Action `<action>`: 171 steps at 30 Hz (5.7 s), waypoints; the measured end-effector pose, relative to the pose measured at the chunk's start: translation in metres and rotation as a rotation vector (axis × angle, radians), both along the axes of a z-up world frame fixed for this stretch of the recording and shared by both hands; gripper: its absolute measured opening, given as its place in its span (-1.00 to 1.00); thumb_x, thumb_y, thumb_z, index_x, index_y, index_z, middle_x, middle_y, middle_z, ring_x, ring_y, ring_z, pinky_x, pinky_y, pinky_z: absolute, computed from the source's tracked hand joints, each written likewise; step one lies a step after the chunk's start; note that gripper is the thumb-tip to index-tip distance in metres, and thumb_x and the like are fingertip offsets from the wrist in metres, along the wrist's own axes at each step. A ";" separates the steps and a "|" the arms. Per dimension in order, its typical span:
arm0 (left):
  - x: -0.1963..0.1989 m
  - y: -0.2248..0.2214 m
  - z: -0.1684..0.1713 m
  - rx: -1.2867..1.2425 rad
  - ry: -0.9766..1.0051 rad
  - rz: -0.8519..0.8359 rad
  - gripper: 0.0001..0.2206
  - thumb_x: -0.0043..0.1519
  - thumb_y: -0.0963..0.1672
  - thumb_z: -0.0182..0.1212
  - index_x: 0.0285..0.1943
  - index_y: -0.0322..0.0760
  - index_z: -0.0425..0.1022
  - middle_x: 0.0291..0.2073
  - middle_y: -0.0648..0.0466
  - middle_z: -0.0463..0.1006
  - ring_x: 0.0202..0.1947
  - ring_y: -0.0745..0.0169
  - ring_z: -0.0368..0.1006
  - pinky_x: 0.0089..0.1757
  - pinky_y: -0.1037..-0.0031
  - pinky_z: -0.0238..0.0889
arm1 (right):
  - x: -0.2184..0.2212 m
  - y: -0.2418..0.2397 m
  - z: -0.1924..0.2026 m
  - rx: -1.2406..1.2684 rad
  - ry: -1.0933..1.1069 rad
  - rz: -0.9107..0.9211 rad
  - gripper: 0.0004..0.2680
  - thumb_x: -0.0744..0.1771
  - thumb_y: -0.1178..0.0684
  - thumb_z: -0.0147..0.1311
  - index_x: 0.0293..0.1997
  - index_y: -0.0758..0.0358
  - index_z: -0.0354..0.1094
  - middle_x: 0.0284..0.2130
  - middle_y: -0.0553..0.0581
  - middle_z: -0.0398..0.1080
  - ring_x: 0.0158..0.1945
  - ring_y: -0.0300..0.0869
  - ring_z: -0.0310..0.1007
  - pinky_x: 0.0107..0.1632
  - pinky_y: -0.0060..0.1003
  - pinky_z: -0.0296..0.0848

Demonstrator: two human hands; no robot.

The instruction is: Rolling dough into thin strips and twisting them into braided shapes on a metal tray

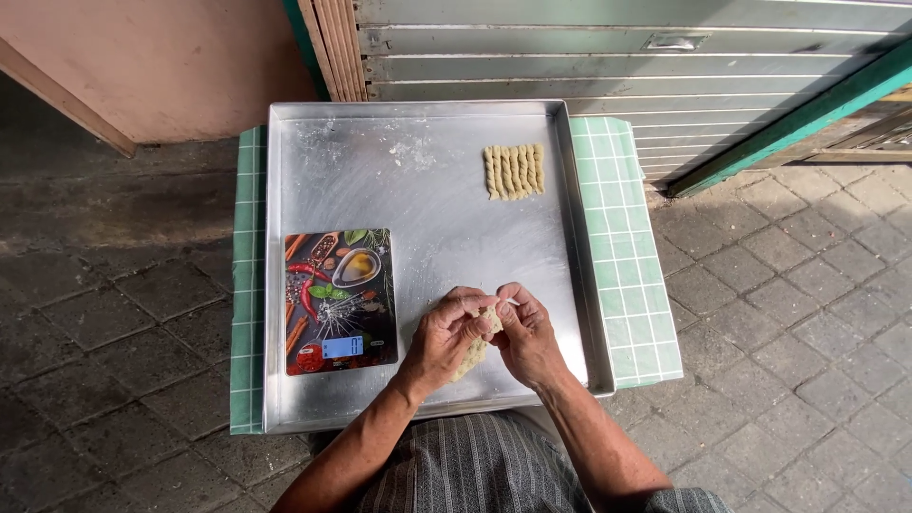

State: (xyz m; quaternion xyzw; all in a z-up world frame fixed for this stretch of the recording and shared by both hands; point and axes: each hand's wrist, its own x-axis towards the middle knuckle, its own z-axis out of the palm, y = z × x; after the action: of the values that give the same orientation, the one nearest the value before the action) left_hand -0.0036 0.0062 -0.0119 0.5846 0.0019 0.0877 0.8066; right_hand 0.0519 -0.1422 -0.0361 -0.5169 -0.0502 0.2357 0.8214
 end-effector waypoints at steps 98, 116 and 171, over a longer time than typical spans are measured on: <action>-0.020 -0.005 -0.020 0.053 0.223 0.195 -0.61 0.17 -0.02 0.35 0.09 -0.34 0.59 -0.12 0.03 0.70 -0.16 0.30 0.61 -0.08 0.53 0.51 | -0.004 0.000 0.027 -0.521 -0.224 0.069 -0.72 0.31 -0.20 0.16 -0.43 0.21 0.51 -0.66 -0.02 0.30 -0.55 -0.29 0.17 -0.45 -0.35 0.18; -0.013 0.000 -0.020 -0.607 0.323 -0.036 -0.78 0.25 -0.20 0.31 -0.03 -0.18 0.35 -0.32 0.04 0.48 -0.35 0.30 0.28 -0.30 0.49 0.20 | -0.001 -0.010 0.027 -0.320 -0.567 0.142 -0.85 0.38 -0.07 0.07 -0.11 0.13 0.46 -0.20 0.12 0.42 -0.18 -0.15 0.47 -0.17 -0.31 0.56; -0.027 0.001 -0.029 0.099 0.279 -0.064 -0.71 0.42 0.01 0.02 -0.16 -0.27 0.48 -0.41 -0.04 0.54 -0.40 0.31 0.43 -0.33 0.47 0.35 | -0.012 -0.014 0.014 -0.568 -0.801 0.047 -0.91 0.34 0.08 0.17 -0.31 0.25 0.50 -0.50 0.16 0.53 -0.54 -0.06 0.47 -0.41 -0.22 0.48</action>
State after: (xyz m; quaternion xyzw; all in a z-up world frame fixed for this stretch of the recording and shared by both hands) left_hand -0.0306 0.0071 -0.0407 0.6299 0.0910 -0.0203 0.7711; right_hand 0.0399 -0.1560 -0.0226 -0.7692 -0.3077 0.0414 0.5585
